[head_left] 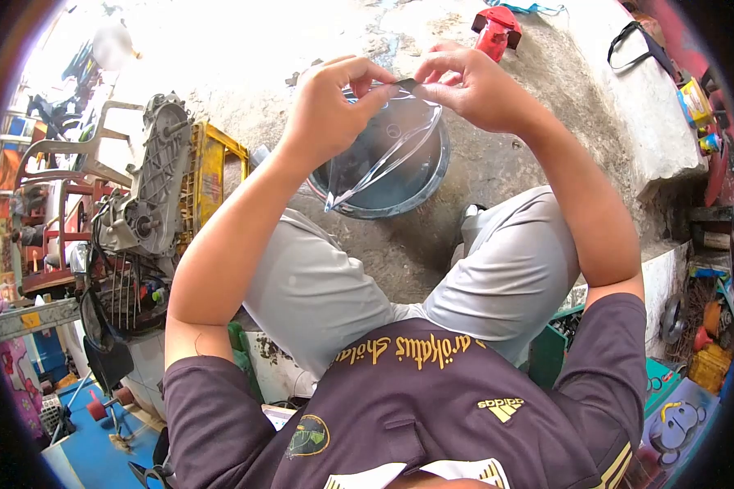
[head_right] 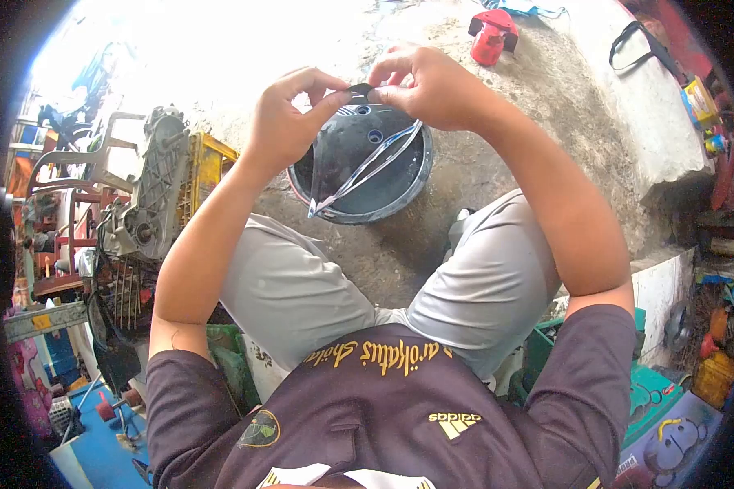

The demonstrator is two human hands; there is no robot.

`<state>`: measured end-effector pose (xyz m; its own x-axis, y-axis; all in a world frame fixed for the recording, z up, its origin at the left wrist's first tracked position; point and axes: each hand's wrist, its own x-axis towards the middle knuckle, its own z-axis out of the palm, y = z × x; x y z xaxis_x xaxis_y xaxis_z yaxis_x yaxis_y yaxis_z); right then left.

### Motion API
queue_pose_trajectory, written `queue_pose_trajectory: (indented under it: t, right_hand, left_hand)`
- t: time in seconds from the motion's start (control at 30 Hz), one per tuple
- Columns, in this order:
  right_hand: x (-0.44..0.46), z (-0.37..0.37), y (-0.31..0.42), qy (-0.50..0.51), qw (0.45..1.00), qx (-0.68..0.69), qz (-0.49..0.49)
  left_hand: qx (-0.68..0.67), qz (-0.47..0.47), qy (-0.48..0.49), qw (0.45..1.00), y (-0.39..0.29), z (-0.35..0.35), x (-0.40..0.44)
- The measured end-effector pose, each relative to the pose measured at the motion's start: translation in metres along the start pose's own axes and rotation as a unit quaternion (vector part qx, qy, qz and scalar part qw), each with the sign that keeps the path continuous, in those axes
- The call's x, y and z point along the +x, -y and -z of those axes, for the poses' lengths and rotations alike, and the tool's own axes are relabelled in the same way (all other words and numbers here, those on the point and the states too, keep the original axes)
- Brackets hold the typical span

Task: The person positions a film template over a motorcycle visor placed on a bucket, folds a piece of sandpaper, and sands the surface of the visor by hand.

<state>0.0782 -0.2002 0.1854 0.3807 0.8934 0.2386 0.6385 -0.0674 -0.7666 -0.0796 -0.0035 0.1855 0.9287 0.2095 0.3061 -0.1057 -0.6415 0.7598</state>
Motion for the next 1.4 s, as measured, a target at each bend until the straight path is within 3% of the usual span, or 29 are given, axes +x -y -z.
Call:
queue_pose_trajectory:
  t: [0.07, 0.17, 0.3, 0.4, 0.63, 0.83, 0.9, 0.93, 1.0, 1.1, 1.3, 1.4]
  right_hand:
    - [0.001, 0.001, 0.003, -0.024, 1.000, -0.009, -0.016]
    - [-0.001, 0.003, 0.011, -0.053, 0.998, 0.020, 0.016]
    - [-0.005, 0.002, 0.015, -0.062, 0.995, 0.079, 0.022]
    - [-0.008, 0.007, 0.017, -0.043, 0.993, 0.107, -0.032]
    - [-0.014, 0.016, 0.021, -0.023, 0.991, 0.126, -0.046]
    - [-0.016, 0.018, 0.019, -0.047, 0.993, 0.109, -0.026]
    - [-0.016, 0.018, 0.023, -0.054, 0.994, 0.096, -0.009]
    - [-0.016, 0.018, 0.024, -0.050, 0.995, 0.086, -0.015]
    - [-0.016, 0.016, 0.027, -0.045, 0.996, 0.076, -0.021]
    - [-0.018, 0.013, 0.032, -0.041, 0.993, 0.104, -0.039]
    - [-0.016, 0.010, 0.030, -0.027, 0.992, 0.118, -0.019]
    - [-0.015, 0.012, 0.039, -0.015, 0.992, 0.112, -0.062]
  left_hand:
    - [0.116, -0.154, -0.079, 0.978, -0.004, 0.000, 0.002]
    - [0.181, -0.244, -0.117, 0.945, -0.005, -0.003, 0.002]
    - [0.201, -0.287, -0.141, 0.926, -0.011, -0.007, 0.000]
    - [0.201, -0.301, -0.163, 0.918, -0.013, -0.007, 0.000]
    - [0.243, -0.310, -0.141, 0.908, -0.020, -0.002, -0.003]
    - [0.191, -0.285, -0.112, 0.932, -0.024, -0.006, -0.007]
    - [0.117, -0.185, -0.145, 0.965, -0.027, -0.009, -0.008]
    - [0.117, -0.185, -0.144, 0.965, -0.029, -0.010, -0.009]
    - [0.016, -0.073, -0.112, 0.991, -0.033, -0.010, -0.011]
    - [-0.011, -0.007, -0.065, 0.998, -0.032, -0.008, -0.013]
    - [-0.041, 0.022, -0.035, 0.998, -0.027, -0.004, -0.011]
    - [-0.045, 0.017, -0.041, 0.998, -0.026, -0.005, -0.010]
